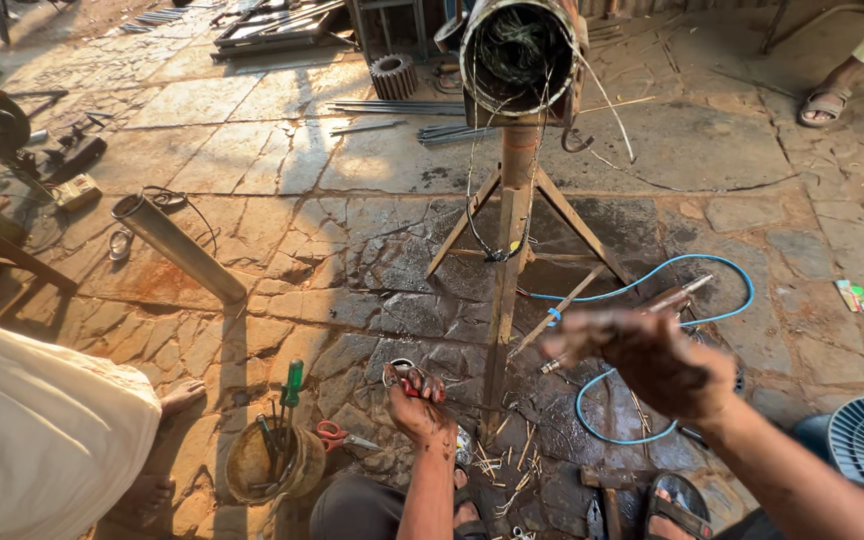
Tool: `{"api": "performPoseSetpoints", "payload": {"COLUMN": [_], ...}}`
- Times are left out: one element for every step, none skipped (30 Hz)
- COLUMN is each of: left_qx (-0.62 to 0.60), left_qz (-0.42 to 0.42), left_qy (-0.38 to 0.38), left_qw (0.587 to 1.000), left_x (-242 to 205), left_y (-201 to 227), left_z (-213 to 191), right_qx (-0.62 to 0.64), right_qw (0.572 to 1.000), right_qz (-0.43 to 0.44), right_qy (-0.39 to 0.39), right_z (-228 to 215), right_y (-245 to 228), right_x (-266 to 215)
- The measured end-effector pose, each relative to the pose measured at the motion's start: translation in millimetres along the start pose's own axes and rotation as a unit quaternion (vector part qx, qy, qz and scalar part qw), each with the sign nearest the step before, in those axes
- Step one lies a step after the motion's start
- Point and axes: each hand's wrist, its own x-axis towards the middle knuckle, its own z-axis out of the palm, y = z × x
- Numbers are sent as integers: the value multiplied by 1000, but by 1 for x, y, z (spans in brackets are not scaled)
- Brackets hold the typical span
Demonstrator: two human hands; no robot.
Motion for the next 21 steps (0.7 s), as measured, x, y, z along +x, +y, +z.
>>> {"api": "performPoseSetpoints", "payload": {"left_qx": [9, 18, 23, 26, 29, 35, 41, 47, 40, 34, 28, 32, 35, 38, 49, 61, 73, 70, 67, 64, 63], "left_qz": [4, 9, 3, -1, -4, -13, -23, -30, -28, -29, -30, -21, -11, 2, -9, -20, -32, -33, -35, -37, -38], "left_qy": [-9, -16, -4, 6, 16, 23, 31, 37, 33, 32, 31, 11, -9, -30, -6, 19, 43, 27, 12, -5, -6], "left_qw": [1000, 1000, 1000, 1000, 999, 999, 998, 998, 998, 998, 999, 999, 999, 999, 999, 998, 996, 997, 997, 997, 997], "left_x": [-1, -2, -5, -5, -5, -8, -10, -10, -11, -14, -18, -21, -24, -26, -27, -28, -30, -30, -30, -31, -31], "left_y": [-1, -2, -3, -4, -5, -6, -8, -9, -12, -15, -17, -23, -27, -30, -34, -35, -36, -36, -36, -36, -36], "left_z": [-2, -3, -5, -5, -4, -4, -4, -4, -2, -3, -5, -5, -5, -5, -5, -5, -6, -6, -6, -7, -7], "right_qx": [-52, -98, -143, -192, -239, -283, -339, -393, -446, -517, -582, -643, -633, -623, -613, -613, -613, -612, -603, -594, -584], "right_qw": [998, 993, 986, 970, 948, 920, 897, 871, 843, 817, 782, 736, 734, 731, 726, 714, 700, 687, 689, 691, 693], "right_qz": [32, 54, 77, 136, 194, 252, 266, 275, 283, 254, 221, 186, 205, 220, 236, 264, 291, 316, 333, 350, 366], "right_qy": [11, 22, 32, 57, 81, 103, 103, 101, 100, 34, -33, -101, -135, -169, -203, -213, -222, -232, -225, -218, -211], "right_z": [-5, -11, -16, -20, -22, -24, -25, -24, -24, -22, -19, -18, -15, -13, -12, -8, -5, -4, -4, -4, -5], "right_y": [14, 30, 44, 57, 68, 77, 84, 91, 95, 98, 101, 100, 101, 101, 101, 102, 102, 102, 101, 101, 100], "right_x": [-10, -18, -27, -35, -42, -49, -55, -59, -60, -64, -66, -67, -68, -67, -66, -66, -68, -68, -68, -69, -70]}}
